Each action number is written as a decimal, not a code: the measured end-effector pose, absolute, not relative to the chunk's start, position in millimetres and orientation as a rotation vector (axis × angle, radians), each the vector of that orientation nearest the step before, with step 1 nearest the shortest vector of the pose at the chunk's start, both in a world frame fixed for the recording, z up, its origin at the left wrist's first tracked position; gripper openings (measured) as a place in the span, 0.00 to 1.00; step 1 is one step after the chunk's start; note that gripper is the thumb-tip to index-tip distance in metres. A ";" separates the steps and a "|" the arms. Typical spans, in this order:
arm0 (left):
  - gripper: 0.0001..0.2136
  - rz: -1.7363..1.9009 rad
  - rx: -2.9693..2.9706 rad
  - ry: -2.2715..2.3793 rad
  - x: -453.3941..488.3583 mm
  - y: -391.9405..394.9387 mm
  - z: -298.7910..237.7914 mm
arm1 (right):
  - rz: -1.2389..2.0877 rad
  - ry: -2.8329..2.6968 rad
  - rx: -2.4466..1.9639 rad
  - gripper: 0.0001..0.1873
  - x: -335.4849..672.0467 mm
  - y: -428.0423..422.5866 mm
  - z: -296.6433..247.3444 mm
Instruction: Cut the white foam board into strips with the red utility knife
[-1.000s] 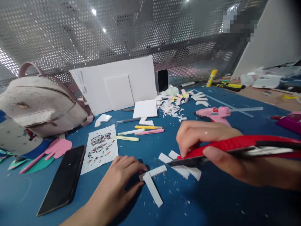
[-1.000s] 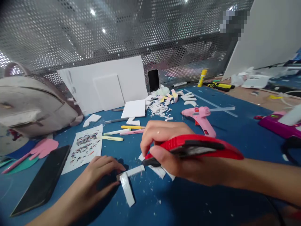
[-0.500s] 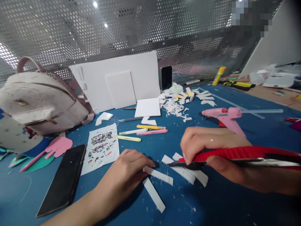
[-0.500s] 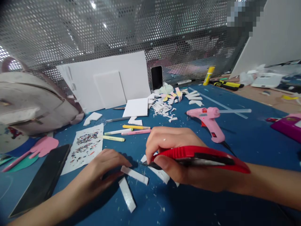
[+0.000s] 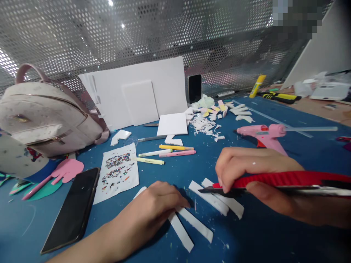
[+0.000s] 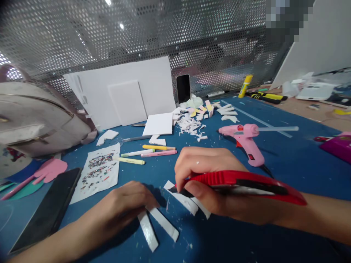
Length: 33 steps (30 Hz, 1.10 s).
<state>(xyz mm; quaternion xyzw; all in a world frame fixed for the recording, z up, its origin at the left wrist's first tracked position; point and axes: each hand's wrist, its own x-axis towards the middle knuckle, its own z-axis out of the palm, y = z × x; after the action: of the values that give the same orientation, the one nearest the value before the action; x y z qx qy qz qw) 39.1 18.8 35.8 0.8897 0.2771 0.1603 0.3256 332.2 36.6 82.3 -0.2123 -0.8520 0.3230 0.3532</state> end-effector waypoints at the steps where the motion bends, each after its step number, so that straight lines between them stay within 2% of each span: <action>1: 0.13 0.408 2.327 0.724 39.2 18.0 39.4 | 0.840 -2.190 -0.542 0.21 332.5 36.7 80.8; 4: 0.12 0.357 2.336 0.750 37.3 15.8 47.5 | 0.834 -2.137 -0.509 0.17 333.4 37.0 75.1; 8: 0.26 0.256 2.394 0.755 32.9 12.7 45.0 | 0.855 -2.129 -0.508 0.15 333.5 37.0 72.1; 13: 0.18 0.285 2.335 0.811 30.1 6.4 32.0 | 0.851 -2.116 -0.526 0.15 330.1 35.5 73.6; 17: 0.18 0.384 2.293 0.850 26.7 1.9 25.0 | 0.826 -2.096 -0.510 0.13 328.4 36.3 73.6; 24: 0.15 0.517 2.407 0.953 17.3 -5.3 11.2 | 0.777 -2.107 -0.536 0.04 330.9 37.6 73.8; 30: 0.17 0.494 2.564 1.053 17.3 -20.8 12.9 | 0.744 -2.109 -0.658 0.12 323.0 16.3 60.2; 33: 0.16 0.499 2.666 1.036 19.4 -22.7 14.0 | 0.646 -2.117 -0.705 0.11 321.5 -4.7 41.2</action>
<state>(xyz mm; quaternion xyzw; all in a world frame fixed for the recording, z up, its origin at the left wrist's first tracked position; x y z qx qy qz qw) 19.4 -22.7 14.0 0.9117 0.3542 0.1706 0.1190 321.5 -4.7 41.2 -0.2784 -0.8361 0.2551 0.3980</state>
